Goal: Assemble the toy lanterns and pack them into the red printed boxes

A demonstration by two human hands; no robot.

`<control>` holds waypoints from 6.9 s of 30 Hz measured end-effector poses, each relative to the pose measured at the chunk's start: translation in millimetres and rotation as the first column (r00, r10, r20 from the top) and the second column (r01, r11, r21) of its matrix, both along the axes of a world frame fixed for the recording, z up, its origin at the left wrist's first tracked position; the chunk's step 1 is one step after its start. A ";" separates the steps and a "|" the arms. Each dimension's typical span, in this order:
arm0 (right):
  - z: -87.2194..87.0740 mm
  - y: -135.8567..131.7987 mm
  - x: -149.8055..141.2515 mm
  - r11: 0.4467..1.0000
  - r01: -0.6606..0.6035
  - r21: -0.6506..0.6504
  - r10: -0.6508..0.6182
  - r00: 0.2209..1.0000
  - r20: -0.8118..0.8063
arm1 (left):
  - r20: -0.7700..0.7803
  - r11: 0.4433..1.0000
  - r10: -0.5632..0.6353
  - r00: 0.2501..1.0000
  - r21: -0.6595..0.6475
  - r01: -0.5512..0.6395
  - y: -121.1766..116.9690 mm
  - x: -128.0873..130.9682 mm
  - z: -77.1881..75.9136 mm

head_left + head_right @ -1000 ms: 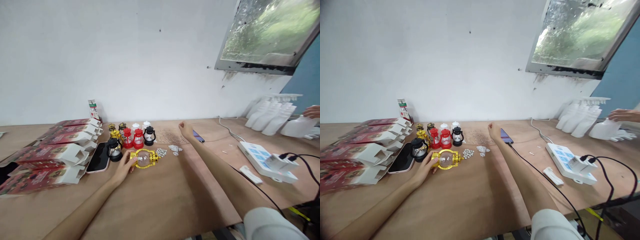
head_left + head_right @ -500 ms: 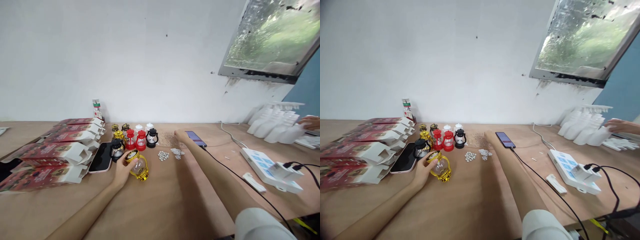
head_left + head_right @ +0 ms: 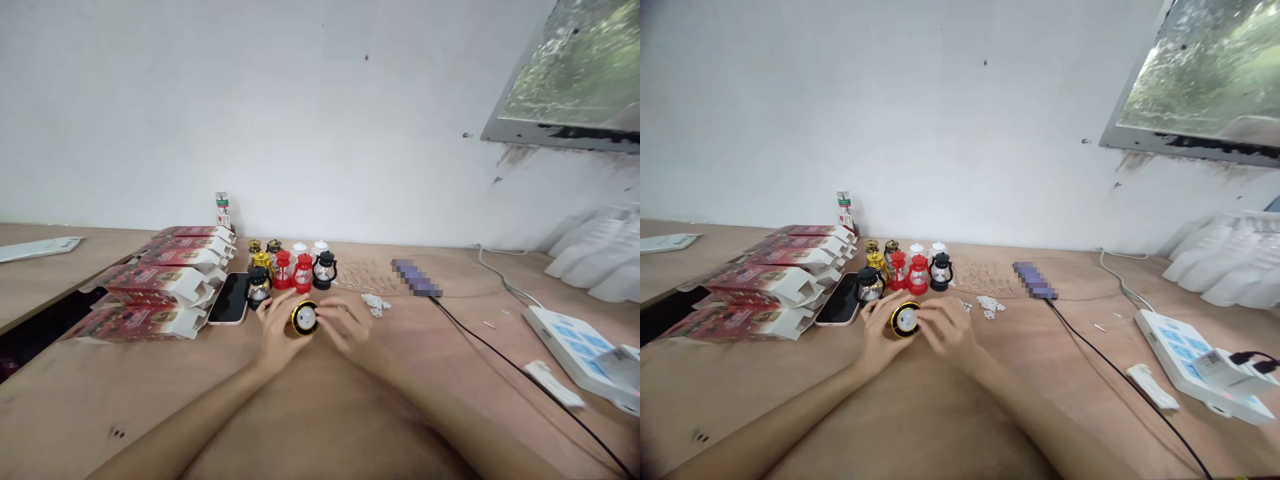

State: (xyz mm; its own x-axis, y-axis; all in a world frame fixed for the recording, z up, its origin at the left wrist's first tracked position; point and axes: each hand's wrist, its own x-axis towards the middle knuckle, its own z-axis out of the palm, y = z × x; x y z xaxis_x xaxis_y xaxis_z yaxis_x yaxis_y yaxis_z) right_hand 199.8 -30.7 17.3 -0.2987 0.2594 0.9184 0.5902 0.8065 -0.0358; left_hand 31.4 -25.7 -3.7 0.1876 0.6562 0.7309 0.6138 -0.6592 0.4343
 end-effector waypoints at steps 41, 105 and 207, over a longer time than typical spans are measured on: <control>-20.4 174.5 55.6 0.634 0.256 -0.729 -0.063 0.958 0.281 | 0.032 0.974 -0.217 0.976 -0.061 0.218 16.8 -5.7 -3.2; -42.0 22.3 -8.5 0.994 -0.073 -0.076 0.073 0.997 -0.012 | -0.303 0.982 -0.190 0.934 -0.059 0.180 30.1 -24.0 -0.3; -42.7 24.5 -2.1 0.920 -0.160 -0.358 0.071 0.965 -0.251 | -0.273 0.947 -0.321 0.907 -0.091 0.308 34.3 -29.8 1.3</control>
